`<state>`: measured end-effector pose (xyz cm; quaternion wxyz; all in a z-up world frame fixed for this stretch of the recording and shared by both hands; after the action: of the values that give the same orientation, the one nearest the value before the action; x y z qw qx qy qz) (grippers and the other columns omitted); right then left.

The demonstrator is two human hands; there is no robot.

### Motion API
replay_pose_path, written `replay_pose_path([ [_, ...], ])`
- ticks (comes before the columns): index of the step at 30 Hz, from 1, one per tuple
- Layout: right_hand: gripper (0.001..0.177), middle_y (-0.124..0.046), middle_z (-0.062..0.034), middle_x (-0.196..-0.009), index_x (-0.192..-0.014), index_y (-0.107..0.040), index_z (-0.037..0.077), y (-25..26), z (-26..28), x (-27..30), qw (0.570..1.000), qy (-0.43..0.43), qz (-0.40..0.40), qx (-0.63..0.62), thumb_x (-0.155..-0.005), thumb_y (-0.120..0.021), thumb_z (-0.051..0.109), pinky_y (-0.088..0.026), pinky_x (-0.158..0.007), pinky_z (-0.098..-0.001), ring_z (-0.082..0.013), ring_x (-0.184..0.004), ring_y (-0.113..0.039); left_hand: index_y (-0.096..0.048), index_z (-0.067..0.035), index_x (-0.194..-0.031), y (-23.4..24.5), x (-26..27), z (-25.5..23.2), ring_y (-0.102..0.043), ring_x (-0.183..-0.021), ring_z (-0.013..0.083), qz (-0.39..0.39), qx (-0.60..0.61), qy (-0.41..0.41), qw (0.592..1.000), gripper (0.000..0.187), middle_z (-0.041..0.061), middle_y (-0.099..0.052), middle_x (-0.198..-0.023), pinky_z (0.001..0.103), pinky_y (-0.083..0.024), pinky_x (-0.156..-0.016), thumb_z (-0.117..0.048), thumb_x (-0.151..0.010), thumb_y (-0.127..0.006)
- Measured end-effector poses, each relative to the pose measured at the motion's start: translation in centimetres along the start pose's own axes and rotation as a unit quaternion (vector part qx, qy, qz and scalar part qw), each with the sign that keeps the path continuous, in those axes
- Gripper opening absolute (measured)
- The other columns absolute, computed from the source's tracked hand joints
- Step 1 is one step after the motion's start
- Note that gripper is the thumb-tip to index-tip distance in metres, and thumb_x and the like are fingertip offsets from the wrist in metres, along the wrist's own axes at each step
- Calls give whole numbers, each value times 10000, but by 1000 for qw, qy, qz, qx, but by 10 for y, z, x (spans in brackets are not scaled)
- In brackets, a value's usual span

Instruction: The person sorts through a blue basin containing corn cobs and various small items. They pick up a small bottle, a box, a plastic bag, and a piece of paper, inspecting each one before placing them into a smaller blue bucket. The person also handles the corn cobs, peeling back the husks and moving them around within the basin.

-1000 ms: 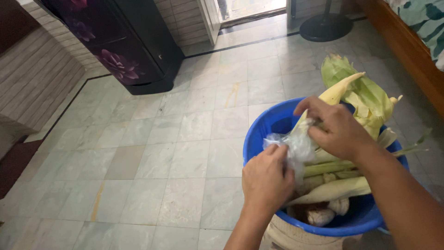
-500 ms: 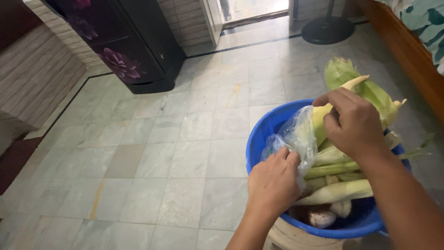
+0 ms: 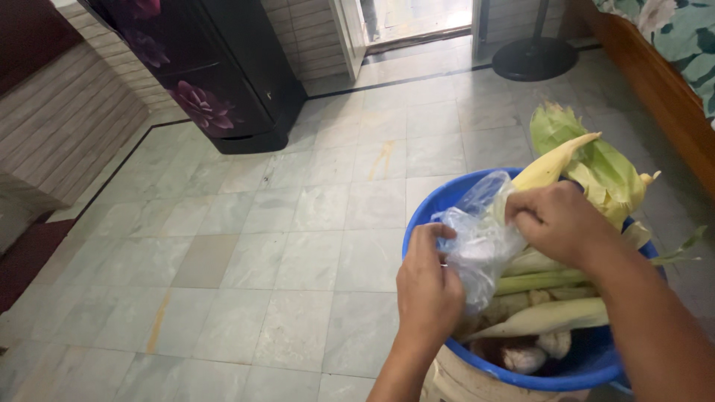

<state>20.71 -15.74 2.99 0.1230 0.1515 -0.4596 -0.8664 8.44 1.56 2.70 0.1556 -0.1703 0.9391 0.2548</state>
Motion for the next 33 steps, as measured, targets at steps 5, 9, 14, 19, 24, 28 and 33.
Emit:
replay_pose_path([
  [5,102,-737,-107,-732,-869,-754,25,9,14,8,981,82,-13,-175,-812,-687,77,-530,-642,-343,-183,-682,-673,-268,-56,-1562,-4,-5,-27,-666,-1043,457,50,-85,-42,994,967,228,-423,-1554,500,-541,-807,-35,-691,-688],
  [9,117,-739,-119,-912,-973,-732,11,8,25,18,906,202,47,-370,-877,-670,34,-553,-760,-327,-161,-865,-687,-275,-142,-1617,-24,-1,-15,-674,-1005,433,186,-142,35,972,1004,180,-694,-1190,524,-509,-822,-110,-738,-759],
  [14,558,-694,-137,-1241,-1366,-617,93,0,35,18,943,166,65,-282,-825,-731,165,-621,-789,-370,-232,-1012,-704,-481,-55,-1307,-9,-4,6,-663,-1024,463,22,-70,18,997,482,246,-712,-1110,543,-501,-832,-115,-868,-671],
  [19,651,-723,-183,-1111,-1308,-578,50,-25,55,15,965,210,86,-130,-748,-856,231,-568,-793,-413,-297,-981,-720,-400,-23,-1382,0,-3,11,-686,-1071,428,-20,52,-10,998,395,253,-682,-1181,511,-531,-902,-95,-1008,-504],
  [24,439,-741,-173,-873,-1215,-679,50,8,41,9,981,150,-78,-95,-779,-638,24,-577,-673,-386,-238,-733,-746,-107,-132,-1614,0,-3,10,-720,-901,331,14,123,119,985,952,85,-438,-1570,442,-595,-750,-137,-821,-634],
  [28,361,-750,-150,-851,-1178,-714,57,29,24,11,983,67,-122,-122,-828,-635,13,-557,-644,-368,-210,-662,-707,-164,-85,-1628,5,-6,-16,-709,-1116,298,6,26,6,1000,926,176,-541,-1456,410,-610,-804,-159,-857,-672],
  [33,286,-775,-71,-890,-991,-736,15,3,40,13,919,149,69,-359,-713,-783,61,-576,-676,-291,-119,-765,-712,-183,-13,-1574,17,7,-66,-606,-1194,502,-41,-50,-258,964,1109,307,-432,-1512,461,-568,-824,-291,-713,-824],
])
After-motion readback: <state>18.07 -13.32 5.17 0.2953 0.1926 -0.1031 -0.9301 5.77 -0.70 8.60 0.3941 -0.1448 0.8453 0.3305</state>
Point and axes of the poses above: each hand's wrist, its own x-axis away from the middle knuckle, its own y-axis out of the back of the hand, z = x × y, the point moved 9 cm from there along -x, towards the middle knuckle
